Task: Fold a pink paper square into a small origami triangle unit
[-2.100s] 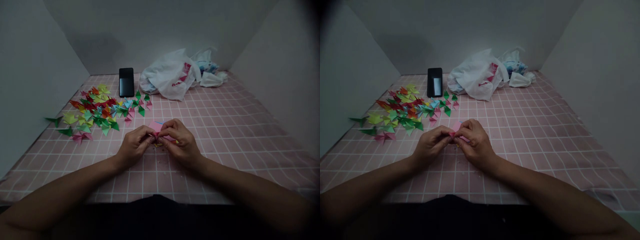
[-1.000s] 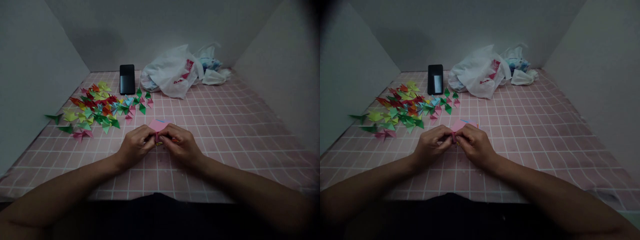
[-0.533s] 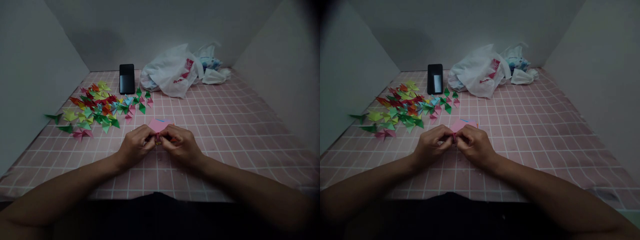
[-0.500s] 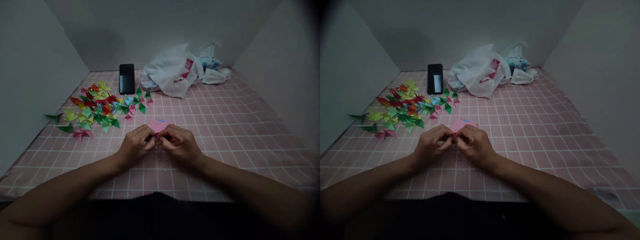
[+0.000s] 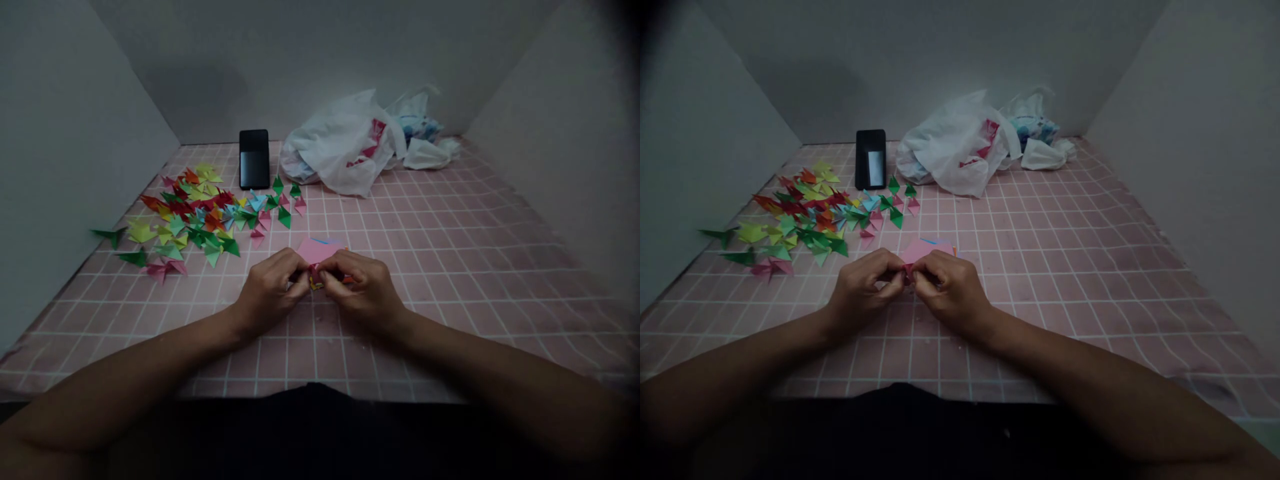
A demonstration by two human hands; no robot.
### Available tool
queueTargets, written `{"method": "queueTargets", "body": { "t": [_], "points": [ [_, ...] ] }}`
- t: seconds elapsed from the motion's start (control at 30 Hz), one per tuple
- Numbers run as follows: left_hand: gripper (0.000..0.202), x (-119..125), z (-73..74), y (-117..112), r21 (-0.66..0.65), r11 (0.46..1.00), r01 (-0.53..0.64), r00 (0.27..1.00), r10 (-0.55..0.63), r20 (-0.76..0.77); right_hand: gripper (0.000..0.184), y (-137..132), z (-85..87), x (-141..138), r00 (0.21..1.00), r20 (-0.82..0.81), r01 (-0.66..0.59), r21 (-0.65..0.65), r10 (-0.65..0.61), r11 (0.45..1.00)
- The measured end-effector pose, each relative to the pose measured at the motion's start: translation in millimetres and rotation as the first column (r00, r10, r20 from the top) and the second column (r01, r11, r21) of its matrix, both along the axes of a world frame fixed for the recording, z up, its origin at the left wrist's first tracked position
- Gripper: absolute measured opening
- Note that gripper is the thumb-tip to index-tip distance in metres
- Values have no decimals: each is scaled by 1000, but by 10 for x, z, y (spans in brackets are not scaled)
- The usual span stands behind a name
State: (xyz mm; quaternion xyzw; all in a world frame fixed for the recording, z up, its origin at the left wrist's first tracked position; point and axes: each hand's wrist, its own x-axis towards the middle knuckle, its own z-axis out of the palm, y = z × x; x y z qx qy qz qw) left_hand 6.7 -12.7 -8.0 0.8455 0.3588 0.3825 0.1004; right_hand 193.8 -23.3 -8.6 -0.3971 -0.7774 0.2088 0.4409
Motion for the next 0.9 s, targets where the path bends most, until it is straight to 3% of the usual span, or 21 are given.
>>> {"method": "queueTargets", "body": {
  "t": [0.3,0.9],
  "points": [
    [13,-8,-20,6,39,999,-2,1000,2,-11,15,3,-15,7,996,-72,-67,-179,54,982],
    [13,-1,-26,-14,59,998,10,999,-8,-38,10,23,-53,6,987,-145,-110,-251,75,962]
  ]
}}
